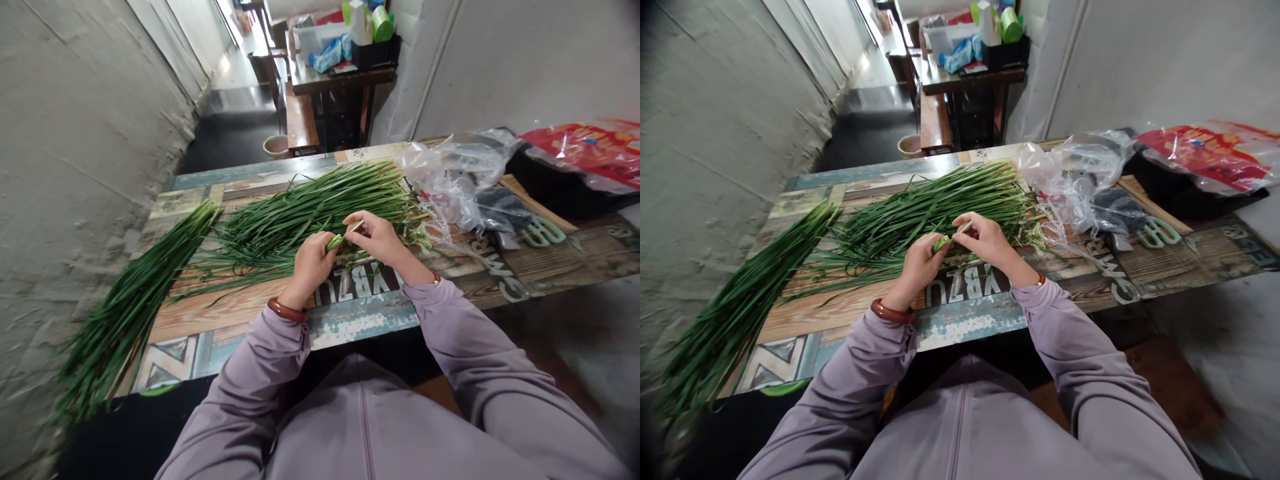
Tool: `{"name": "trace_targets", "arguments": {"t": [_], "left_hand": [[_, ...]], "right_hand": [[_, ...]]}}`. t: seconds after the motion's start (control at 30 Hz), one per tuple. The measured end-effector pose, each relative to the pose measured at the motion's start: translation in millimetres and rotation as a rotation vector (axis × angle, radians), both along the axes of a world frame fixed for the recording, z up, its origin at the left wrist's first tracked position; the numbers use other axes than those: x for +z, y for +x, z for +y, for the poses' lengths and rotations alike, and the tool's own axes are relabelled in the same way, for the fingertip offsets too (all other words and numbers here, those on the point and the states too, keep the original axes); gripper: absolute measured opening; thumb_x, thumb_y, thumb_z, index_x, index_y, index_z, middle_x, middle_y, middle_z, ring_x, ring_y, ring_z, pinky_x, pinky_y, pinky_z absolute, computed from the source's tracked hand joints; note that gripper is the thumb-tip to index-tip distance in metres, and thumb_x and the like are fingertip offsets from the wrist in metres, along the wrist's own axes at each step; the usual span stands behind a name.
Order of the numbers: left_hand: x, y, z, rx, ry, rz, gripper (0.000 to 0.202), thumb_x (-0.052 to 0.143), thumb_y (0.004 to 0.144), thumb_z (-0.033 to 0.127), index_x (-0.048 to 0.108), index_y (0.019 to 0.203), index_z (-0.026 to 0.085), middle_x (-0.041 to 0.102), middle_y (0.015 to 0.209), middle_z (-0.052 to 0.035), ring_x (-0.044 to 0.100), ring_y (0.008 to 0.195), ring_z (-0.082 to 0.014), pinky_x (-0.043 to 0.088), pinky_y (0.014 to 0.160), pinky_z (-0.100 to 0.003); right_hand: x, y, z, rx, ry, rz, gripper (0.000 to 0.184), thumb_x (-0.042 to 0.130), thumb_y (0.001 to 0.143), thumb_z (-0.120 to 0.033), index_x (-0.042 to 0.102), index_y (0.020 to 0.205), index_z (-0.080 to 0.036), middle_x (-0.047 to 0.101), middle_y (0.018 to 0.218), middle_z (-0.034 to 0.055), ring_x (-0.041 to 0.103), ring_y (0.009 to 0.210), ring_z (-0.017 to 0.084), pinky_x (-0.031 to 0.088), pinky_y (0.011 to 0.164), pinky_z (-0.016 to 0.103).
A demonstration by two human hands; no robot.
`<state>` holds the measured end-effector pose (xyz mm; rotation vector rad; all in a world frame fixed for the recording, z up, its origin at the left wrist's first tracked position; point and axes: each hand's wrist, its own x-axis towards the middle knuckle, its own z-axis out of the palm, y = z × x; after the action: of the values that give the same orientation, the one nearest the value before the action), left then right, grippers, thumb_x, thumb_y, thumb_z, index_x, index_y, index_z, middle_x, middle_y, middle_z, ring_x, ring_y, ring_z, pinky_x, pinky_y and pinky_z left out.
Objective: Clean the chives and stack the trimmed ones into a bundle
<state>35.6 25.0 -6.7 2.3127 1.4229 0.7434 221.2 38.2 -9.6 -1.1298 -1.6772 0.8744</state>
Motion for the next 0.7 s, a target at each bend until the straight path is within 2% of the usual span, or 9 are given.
{"name": "trace_targets", "arguments": {"t": [0.27, 0.47, 0.7], "left_hand": [[1.5, 1.4, -1.9, 0.002, 0.029, 0.017, 0.02, 0.046, 0.095, 0.024, 0.057, 0.079, 0.02, 0.065, 0.082, -0.0047, 0.056, 0.081, -0.019, 0.04, 0.074, -0.029], [6.4, 2.9, -6.5, 0.052, -0.035, 0.054, 0.016, 0.047, 0.093, 0.021, 0.056, 0.081, 0.022, 0.064, 0.078, -0.0018, 0.056, 0.072, -0.0171, 0.034, 0.064, -0.027], [2.4, 3.7, -6.4, 0.067, -0.003, 0.168, 0.011, 0.046, 0.093, 0.02, 0.055, 0.087, 0.023, 0.065, 0.083, -0.003, 0.058, 0.073, -0.0183, 0.03, 0.062, -0.029]], "right_hand": [[-3.0, -10.5, -3.2, 0.005, 0.02, 0.064, 0.048, 0.063, 0.074, -0.025, 0.05, 0.12, -0.021, 0.07, 0.08, 0.0, 0.061, 0.064, 0.012, 0.048, 0.061, 0.026], [-7.2, -15.8, -4.1, -0.04, 0.027, 0.1, 0.056, 0.062, 0.07, -0.019, 0.046, 0.123, -0.022, 0.067, 0.08, -0.0015, 0.062, 0.067, 0.012, 0.05, 0.064, 0.026], [-4.3, -21.8, -9.8, -0.13, 0.127, -0.059, 0.058, 0.056, 0.067, -0.009, 0.045, 0.122, -0.024, 0.065, 0.078, -0.0033, 0.06, 0.067, 0.013, 0.05, 0.068, 0.026]]}}
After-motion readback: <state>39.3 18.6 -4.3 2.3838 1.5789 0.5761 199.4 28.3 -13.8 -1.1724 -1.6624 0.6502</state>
